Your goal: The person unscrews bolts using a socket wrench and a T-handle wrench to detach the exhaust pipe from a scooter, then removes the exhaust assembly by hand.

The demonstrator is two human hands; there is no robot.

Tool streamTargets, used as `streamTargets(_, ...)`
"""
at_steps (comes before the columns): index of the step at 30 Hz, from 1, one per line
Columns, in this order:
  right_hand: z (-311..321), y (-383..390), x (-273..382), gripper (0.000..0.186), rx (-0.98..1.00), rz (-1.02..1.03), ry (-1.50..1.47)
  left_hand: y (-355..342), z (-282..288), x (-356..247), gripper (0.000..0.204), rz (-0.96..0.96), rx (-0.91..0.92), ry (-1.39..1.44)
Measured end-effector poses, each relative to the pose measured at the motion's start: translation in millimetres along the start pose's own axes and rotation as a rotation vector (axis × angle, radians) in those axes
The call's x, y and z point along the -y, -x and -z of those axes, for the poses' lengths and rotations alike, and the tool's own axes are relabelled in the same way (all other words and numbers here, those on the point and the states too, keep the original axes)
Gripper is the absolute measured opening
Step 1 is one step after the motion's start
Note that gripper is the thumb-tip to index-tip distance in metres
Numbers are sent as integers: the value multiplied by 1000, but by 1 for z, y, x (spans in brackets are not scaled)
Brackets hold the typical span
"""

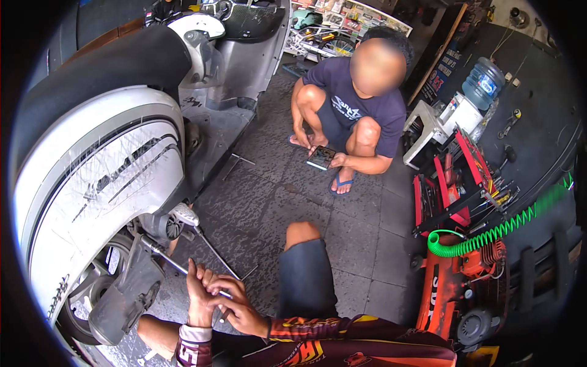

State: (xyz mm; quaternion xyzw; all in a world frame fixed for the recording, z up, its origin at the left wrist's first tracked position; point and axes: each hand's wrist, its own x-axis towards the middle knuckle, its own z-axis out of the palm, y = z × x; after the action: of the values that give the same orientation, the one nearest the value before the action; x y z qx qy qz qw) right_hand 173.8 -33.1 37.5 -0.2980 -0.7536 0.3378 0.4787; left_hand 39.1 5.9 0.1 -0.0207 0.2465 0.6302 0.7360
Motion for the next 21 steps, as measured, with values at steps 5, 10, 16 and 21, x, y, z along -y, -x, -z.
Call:
streamTargets(5,22,30,21,27,129,-157,-11,-1,2,2,53,46,-5,44)
streamTargets(10,-7,77,-26,24,328,-56,135,2,-18,-7,51,79,156,172)
streamTargets(16,15,38,-44,38,-86,-739,-472,13,-18,-17,51,131,220,216)
streamTargets(21,41,-6,7,41,33,-719,-749,7,-5,-16,51,84,246,104)
